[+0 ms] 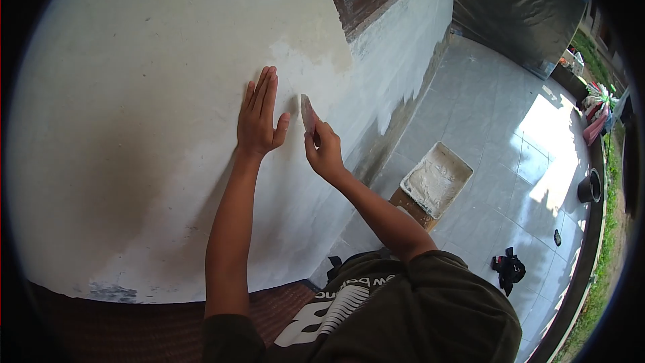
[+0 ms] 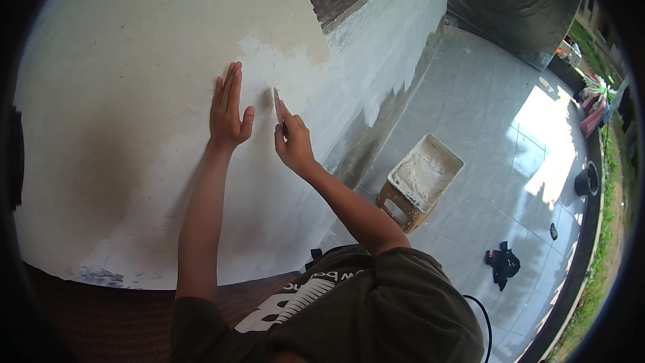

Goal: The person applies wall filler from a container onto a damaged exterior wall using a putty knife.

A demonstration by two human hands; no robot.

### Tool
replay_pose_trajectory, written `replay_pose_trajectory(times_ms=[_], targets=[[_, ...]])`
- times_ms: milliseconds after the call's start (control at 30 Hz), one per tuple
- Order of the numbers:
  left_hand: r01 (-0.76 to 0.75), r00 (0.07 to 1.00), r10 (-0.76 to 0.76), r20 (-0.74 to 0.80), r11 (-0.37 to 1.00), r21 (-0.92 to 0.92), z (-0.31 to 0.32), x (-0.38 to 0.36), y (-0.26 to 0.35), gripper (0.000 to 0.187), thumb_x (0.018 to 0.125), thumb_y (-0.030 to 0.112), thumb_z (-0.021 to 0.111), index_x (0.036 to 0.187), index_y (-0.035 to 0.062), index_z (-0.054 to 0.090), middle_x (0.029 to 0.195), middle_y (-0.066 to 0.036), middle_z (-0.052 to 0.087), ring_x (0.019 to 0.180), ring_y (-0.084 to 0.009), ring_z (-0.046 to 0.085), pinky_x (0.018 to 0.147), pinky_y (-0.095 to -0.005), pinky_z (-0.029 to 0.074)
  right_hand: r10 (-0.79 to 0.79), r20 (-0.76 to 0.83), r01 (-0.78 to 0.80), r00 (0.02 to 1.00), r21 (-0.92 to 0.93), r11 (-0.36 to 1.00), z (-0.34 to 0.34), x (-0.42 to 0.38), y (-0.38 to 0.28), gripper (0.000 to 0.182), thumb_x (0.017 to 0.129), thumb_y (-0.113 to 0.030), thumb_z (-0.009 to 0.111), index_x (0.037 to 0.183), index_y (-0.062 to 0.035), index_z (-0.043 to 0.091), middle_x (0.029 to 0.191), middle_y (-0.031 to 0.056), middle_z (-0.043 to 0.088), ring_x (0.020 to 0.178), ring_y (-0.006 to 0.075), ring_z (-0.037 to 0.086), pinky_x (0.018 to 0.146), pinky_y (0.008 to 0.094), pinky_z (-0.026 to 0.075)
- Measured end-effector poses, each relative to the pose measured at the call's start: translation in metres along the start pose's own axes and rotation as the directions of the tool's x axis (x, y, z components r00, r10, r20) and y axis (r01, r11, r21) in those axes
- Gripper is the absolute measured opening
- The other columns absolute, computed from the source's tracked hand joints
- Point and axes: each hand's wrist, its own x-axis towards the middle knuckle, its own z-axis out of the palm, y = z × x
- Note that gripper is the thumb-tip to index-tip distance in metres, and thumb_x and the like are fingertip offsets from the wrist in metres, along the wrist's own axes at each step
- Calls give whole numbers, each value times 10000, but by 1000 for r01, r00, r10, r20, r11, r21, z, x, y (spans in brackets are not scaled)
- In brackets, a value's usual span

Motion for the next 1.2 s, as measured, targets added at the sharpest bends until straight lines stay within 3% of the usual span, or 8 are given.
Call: replay_pose_trajectory(times_ms=[33, 100, 133, 200, 600, 833, 1033, 1200], targets=[[-4, 1000, 4, 5, 1000, -11, -1, 1, 0, 654, 981, 335, 436, 1501, -42, 310, 1552, -179, 376, 1463, -298, 330, 1198, -479, 220, 94, -8, -90, 996, 223, 971, -6, -4, 4, 457, 899, 25, 576, 1353, 29, 518, 985, 110, 660, 775, 173, 597, 723, 328, 540], [-4, 1000, 5, 10, 999, -40, -1, 1, 1, 661, 975, 331, 445, 1502, -42, 305, 1554, -181, 371, 1462, -300, 328, 1196, -481, 223, 279, 55, -259, 959, 573, 777, -24, -3, 5, 327, 938, -19, 580, 1263, 22, 579, 1072, 101, 674, 874, 174, 654, 777, 334, 573], [-7, 1000, 8, 18, 998, -65, -2, 0, 3, 668, 970, 327, 455, 1504, -42, 299, 1555, -184, 366, 1462, -303, 327, 1195, -483, 227, 360, 118, -337, 926, 690, 641, -38, -1, 0, 275, 958, -38, 572, 1225, 20, 597, 1080, 93, 674, 931, 186, 667, 817, 344, 582], [-6, 999, 9, 35, 995, -101, -8, -10, 13, 670, 964, 311, 460, 1506, -44, 289, 1558, -188, 358, 1462, -308, 323, 1193, -483, 233, 385, 114, -334, 916, 746, 576, -59, -13, -14, 234, 983, -70, 550, 1196, 6, 611, 1093, 102, 678, 968, 191, 663, 846, 358, 570], [115, 993, -102, 54, 928, -356, 13, -43, 76, 647, 966, 280, 454, 1505, -39, 293, 1543, -201, 373, 1447, -332, 342, 1193, -474, 248, 442, 49, -310, 896, 780, 543, -128, -64, -31, 191, 985, -103, 570, 1144, -19, 632, 1083, 101, 685, 961, 200, 662, 822, 360, 548], [230, 973, -198, 119, 879, -417, 46, -51, 103, 622, 979, 269, 448, 1496, -44, 303, 1522, -222, 393, 1425, -366, 366, 1179, -474, 282, 474, 47, -364, 880, 708, 606, -152, -66, 1, 204, 977, -94, 592, 1158, -5, 622, 1104, 96, 682, 988, 203, 672, 875, 380, 564], [320, 947, -274, 166, 812, -488, 103, -40, 142, 606, 993, 275, 427, 1488, -55, 311, 1508, -242, 403, 1413, -388, 376, 1171, -479, 297, 553, 45, -440, 832, 660, 609, -211, -64, 43, 239, 985, -62, 563, 1212, 11, 577, 1154, 110, 663, 1043, 225, 664, 971, 414, 545], [385, 922, -296, 248, 764, -519, 153, -37, 178, 591, 1003, 278, 407, 1485, -53, 318, 1503, -247, 407, 1404, -398, 385, 1171, -480, 295, 606, 46, -506, 794, 602, 617, -262, -71, 88, 234, 981, -49, 559, 1201, 30, 579, 1140, 127, 663, 1038, 242, 666, 973, 420, 545]])
